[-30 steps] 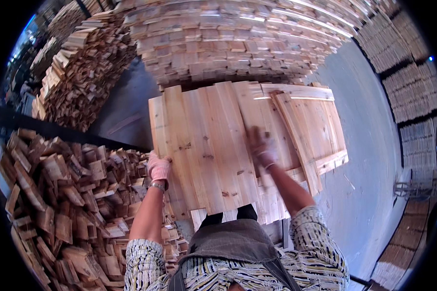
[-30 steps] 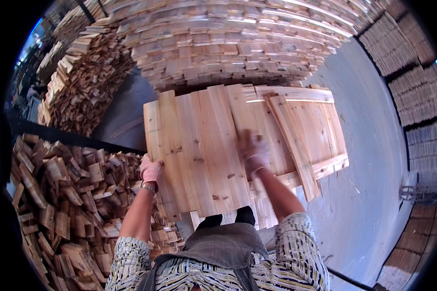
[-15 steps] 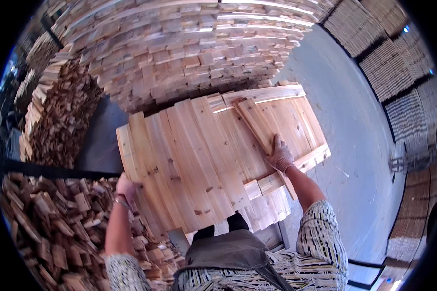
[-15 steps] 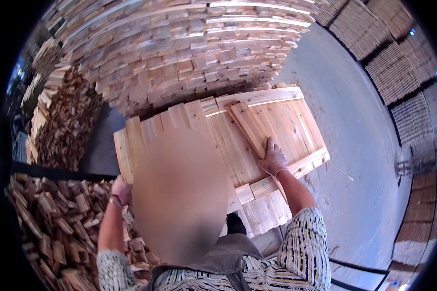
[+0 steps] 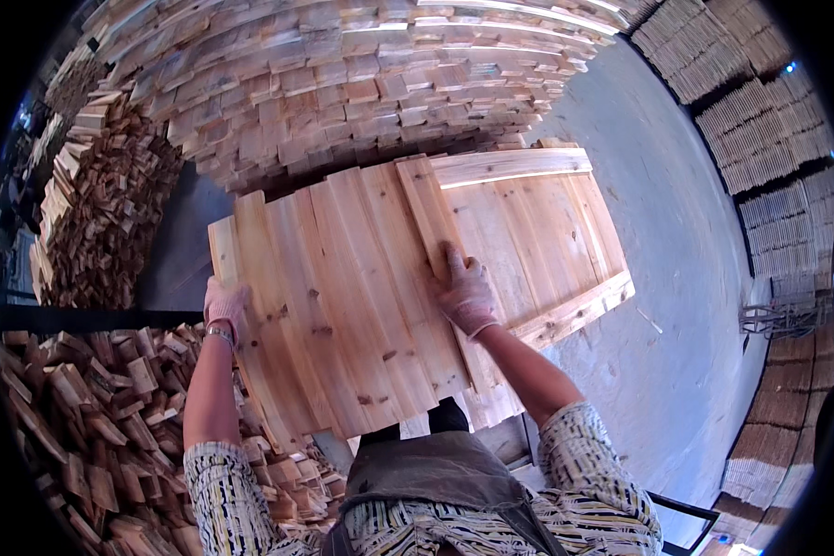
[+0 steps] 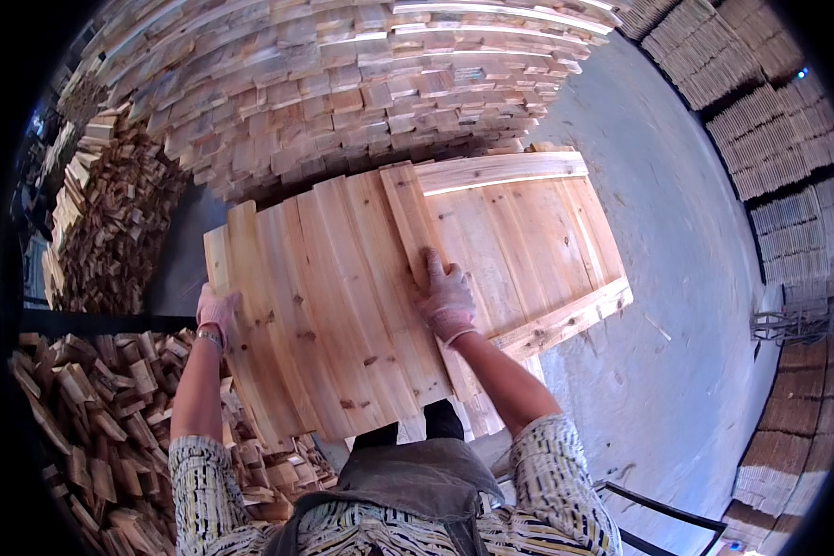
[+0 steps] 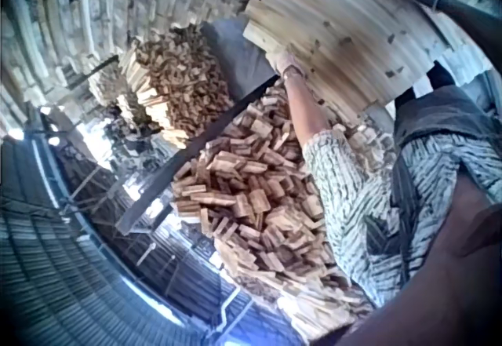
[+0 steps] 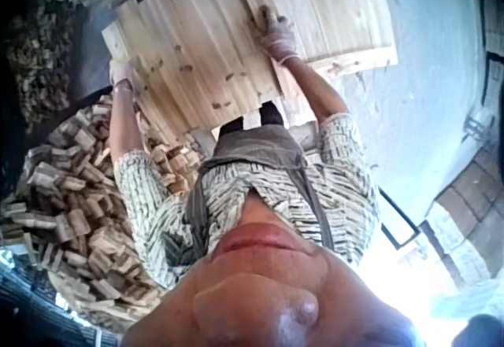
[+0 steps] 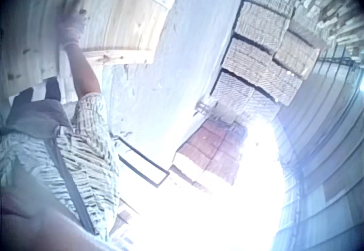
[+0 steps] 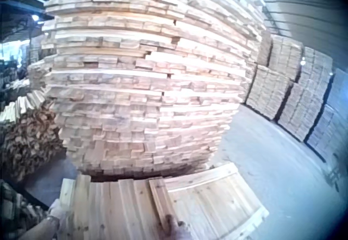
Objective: The person repeatedly picks up bundles of wooden planks from a large pile and stacks them onto a growing stack. The person uses both hands to lift and align the lumber, occasionally adjusting the position of the planks to ensure stability.
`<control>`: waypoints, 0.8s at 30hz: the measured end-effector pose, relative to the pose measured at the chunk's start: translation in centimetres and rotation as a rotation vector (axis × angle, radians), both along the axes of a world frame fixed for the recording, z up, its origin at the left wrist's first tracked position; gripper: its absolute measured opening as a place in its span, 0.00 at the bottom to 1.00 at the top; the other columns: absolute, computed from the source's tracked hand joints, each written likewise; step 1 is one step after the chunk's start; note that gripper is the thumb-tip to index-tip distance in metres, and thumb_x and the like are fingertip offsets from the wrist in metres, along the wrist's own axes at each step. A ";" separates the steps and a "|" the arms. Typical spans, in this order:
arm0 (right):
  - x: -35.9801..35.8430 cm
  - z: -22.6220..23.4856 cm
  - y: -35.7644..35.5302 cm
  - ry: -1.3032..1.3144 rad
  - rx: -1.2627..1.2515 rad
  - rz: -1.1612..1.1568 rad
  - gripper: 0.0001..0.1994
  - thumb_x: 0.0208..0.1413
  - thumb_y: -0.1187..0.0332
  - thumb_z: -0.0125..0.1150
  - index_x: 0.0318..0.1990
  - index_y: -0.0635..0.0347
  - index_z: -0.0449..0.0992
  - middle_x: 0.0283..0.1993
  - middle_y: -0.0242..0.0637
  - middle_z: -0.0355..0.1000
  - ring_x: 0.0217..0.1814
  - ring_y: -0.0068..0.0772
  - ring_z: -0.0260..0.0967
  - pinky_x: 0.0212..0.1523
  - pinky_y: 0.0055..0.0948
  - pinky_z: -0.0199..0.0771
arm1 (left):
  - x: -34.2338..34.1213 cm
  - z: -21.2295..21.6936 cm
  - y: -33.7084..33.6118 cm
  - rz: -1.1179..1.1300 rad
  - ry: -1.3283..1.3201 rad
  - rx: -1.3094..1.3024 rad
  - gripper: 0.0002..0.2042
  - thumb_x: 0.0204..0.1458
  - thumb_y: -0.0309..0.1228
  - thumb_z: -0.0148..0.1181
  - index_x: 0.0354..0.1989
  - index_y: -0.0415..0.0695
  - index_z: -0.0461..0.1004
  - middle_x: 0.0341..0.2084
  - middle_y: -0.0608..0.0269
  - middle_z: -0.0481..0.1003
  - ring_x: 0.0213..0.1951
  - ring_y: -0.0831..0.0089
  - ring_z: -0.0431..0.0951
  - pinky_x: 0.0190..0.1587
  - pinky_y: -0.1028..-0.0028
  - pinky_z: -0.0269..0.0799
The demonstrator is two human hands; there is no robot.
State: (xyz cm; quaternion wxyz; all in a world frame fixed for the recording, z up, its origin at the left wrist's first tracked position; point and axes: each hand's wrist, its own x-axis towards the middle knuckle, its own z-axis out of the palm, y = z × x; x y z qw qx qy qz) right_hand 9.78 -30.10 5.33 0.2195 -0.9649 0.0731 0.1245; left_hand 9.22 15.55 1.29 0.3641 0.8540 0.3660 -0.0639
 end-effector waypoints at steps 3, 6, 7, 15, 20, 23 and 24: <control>1.2 -0.2 -4.2 -0.076 0.191 0.032 0.36 0.53 0.52 0.67 0.70 0.40 0.61 0.60 0.59 0.68 0.62 0.63 0.67 0.60 0.50 0.70 | 0.1 -1.0 -1.2 0.075 -0.129 -0.063 0.17 0.51 0.29 0.65 0.47 0.40 0.69 0.35 0.53 0.79 0.33 0.63 0.81 0.35 0.64 0.77; 4.2 -4.2 -10.8 -0.463 0.199 0.197 0.38 0.56 0.56 0.66 0.73 0.47 0.58 0.61 0.54 0.70 0.62 0.56 0.69 0.62 0.46 0.70 | 1.5 -6.7 2.5 0.051 -0.184 0.034 0.18 0.48 0.28 0.69 0.46 0.42 0.71 0.33 0.57 0.79 0.29 0.66 0.80 0.31 0.67 0.76; 5.2 -2.6 -9.9 -0.319 0.117 0.120 0.36 0.58 0.56 0.64 0.73 0.49 0.59 0.61 0.56 0.70 0.61 0.59 0.69 0.61 0.46 0.71 | 0.6 -8.3 3.4 0.069 -0.163 0.063 0.16 0.48 0.29 0.69 0.43 0.42 0.72 0.30 0.60 0.78 0.27 0.67 0.79 0.29 0.66 0.76; 0.6 -0.5 -2.4 -0.159 -0.081 0.043 0.35 0.64 0.47 0.54 0.70 0.63 0.62 0.70 0.55 0.61 0.71 0.57 0.58 0.70 0.45 0.60 | 2.3 -1.3 -2.9 0.083 0.151 0.270 0.13 0.62 0.36 0.48 0.48 0.43 0.73 0.39 0.54 0.81 0.46 0.64 0.84 0.43 0.64 0.81; 3.2 -5.7 -1.7 -0.139 -0.332 0.164 0.35 0.65 0.47 0.49 0.73 0.57 0.54 0.72 0.55 0.54 0.69 0.65 0.58 0.63 0.52 0.69 | -3.6 1.5 -3.4 0.175 0.085 0.434 0.37 0.52 0.49 0.59 0.66 0.41 0.57 0.66 0.45 0.60 0.69 0.50 0.58 0.67 0.50 0.56; 3.9 -8.7 -5.9 -0.178 -0.574 0.470 0.35 0.67 0.53 0.42 0.76 0.59 0.45 0.80 0.49 0.41 0.76 0.71 0.45 0.68 0.57 0.63 | -11.1 2.5 -8.0 0.097 0.089 0.599 0.43 0.51 0.53 0.60 0.71 0.41 0.54 0.72 0.40 0.50 0.72 0.44 0.49 0.70 0.47 0.47; 4.9 -11.3 -7.5 -0.332 -0.652 0.564 0.35 0.68 0.51 0.39 0.76 0.60 0.44 0.80 0.51 0.40 0.74 0.75 0.47 0.67 0.58 0.65 | -14.2 3.8 -9.4 0.075 0.056 0.564 0.43 0.51 0.53 0.61 0.71 0.41 0.55 0.72 0.40 0.49 0.73 0.43 0.48 0.71 0.45 0.45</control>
